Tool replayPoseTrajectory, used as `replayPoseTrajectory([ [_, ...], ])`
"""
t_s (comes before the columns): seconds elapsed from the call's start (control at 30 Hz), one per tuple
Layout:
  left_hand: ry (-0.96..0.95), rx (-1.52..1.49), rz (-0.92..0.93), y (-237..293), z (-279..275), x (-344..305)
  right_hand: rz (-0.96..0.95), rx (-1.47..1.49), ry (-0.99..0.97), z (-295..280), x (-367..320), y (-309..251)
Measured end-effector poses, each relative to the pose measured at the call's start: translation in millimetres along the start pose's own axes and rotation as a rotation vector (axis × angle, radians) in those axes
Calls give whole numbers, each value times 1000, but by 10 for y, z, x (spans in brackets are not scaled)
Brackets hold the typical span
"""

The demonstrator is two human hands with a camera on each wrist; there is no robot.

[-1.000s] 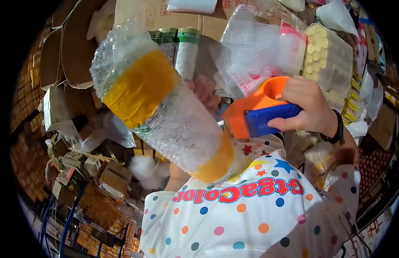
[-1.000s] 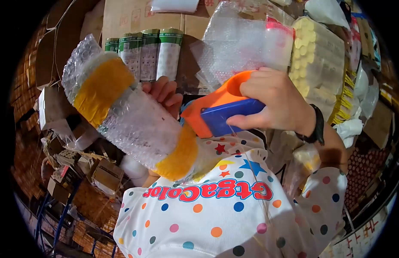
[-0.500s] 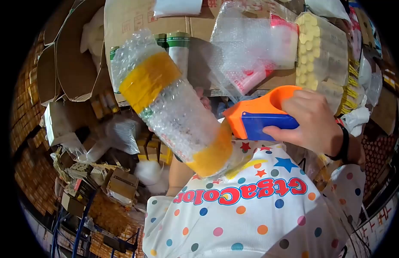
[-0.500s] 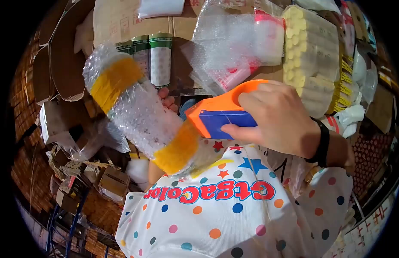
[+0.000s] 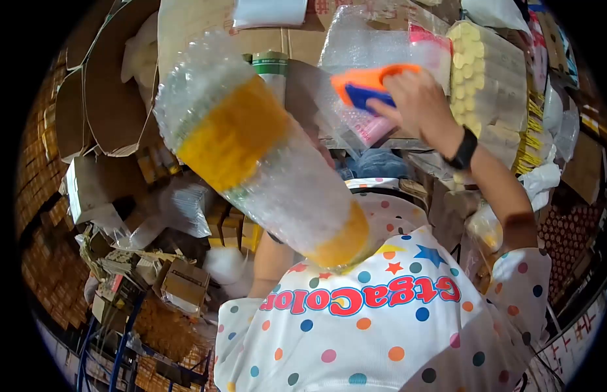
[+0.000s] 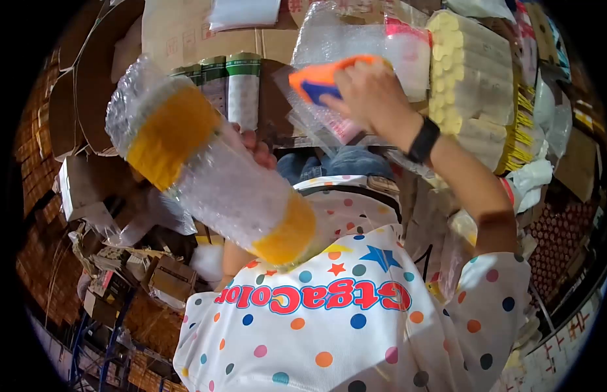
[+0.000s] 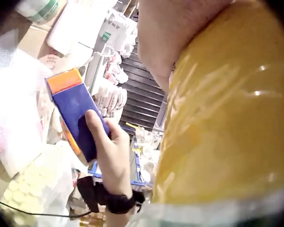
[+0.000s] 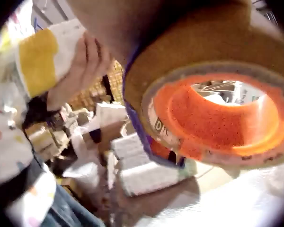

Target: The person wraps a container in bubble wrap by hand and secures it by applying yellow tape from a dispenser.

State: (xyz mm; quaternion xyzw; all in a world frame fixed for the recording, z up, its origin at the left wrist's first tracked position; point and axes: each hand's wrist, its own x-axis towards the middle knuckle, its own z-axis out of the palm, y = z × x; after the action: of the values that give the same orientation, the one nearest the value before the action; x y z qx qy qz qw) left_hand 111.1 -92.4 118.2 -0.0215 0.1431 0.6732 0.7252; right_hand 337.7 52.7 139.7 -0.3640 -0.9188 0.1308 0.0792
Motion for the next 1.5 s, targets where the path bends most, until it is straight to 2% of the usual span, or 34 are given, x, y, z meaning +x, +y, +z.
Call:
replayPoseTrajectory([
  [0.07, 36, 27, 22, 82, -68, -6, 46, -62, 43, 322, 167, 237],
  [0.13, 50, 73, -13, 188, -97, 33, 70, -134, 101, 856, 300, 478],
  [0.2, 31, 83, 51, 263, -265, 65, 94, -138, 133, 1411, 380, 698],
  [0.27, -28, 58, 206, 332, -567, 126, 137, -166, 95, 1833, 410, 789],
  [0.33, -19, 29, 144, 451, -512, 171, 249, -98, -35, 2148, 371, 850],
  [0.37, -35, -18, 122, 487, -584, 192, 271, -114, -78, 2226, 355, 895],
  [0.47, -21, 52, 57, 602, -465, 243, 302, 89, 81, 1845, 539, 603],
  [0.53, 94, 175, 88, 646, -411, 282, 419, 1688, 24, 952, 565, -87],
  [0.57, 96, 343, 85, 668, -285, 330, 374, 1504, -206, 642, 511, -363],
  [0.6, 85, 305, 74, 638, -294, 336, 328, 1309, -423, 439, 454, -590],
  [0.67, 47, 241, 55, 512, -296, 440, 271, 1233, -267, 250, 381, -921],
  [0.7, 121, 332, 95, 451, -158, 460, 241, 1191, -191, 207, 403, -1001],
  [0.73, 59, 326, 104, 399, -16, 480, 258, 1246, -221, 214, 436, -967],
  [0.8, 6, 343, 11, 434, -116, 476, 307, 1367, -288, 279, 396, -864],
  [0.83, 62, 364, 39, 395, -89, 471, 303, 1425, -249, 282, 372, -835],
  [0.87, 36, 432, 41, 412, -112, 476, 306, 1396, -219, 288, 296, -800],
  [0.93, -26, 559, 49, 552, -249, 529, 311, 1329, -160, 268, 197, -766],
  [0.97, 40, 623, 87, 685, -327, 626, 314, 1259, -221, 160, 147, -720],
  [1.0, 17, 750, 102, 894, -494, 738, 304, 1203, -159, 201, 35, -680],
  [1.03, 22, 665, 103, 1030, -232, 740, 320, 1092, -174, 197, -53, -642],
  [1.07, -52, 716, 116, 1116, -91, 767, 336, 983, -189, 197, -142, -613],
  [1.13, -153, 1008, -79, 1137, -422, 949, 413, 832, -284, 276, -287, -574],
  [1.2, -18, 1039, -250, 1000, -512, 990, 490, 693, -324, 384, -384, -568],
  [1.23, 46, 1056, -333, 895, -497, 1032, 417, 535, -216, 498, -462, -547],
  [1.27, 88, 1090, -243, 748, -553, 1046, 405, 474, -173, 593, -513, -508],
  [1.33, 333, 812, -538, 624, -609, 1098, 382, 366, -112, 657, -618, -503],
  [1.4, 340, 751, -473, 441, -910, 1083, 391, 362, -81, 762, -697, -508],
  [1.5, 348, 717, -297, 298, -872, 1173, 395, 358, 20, 1078, -823, -435],
])
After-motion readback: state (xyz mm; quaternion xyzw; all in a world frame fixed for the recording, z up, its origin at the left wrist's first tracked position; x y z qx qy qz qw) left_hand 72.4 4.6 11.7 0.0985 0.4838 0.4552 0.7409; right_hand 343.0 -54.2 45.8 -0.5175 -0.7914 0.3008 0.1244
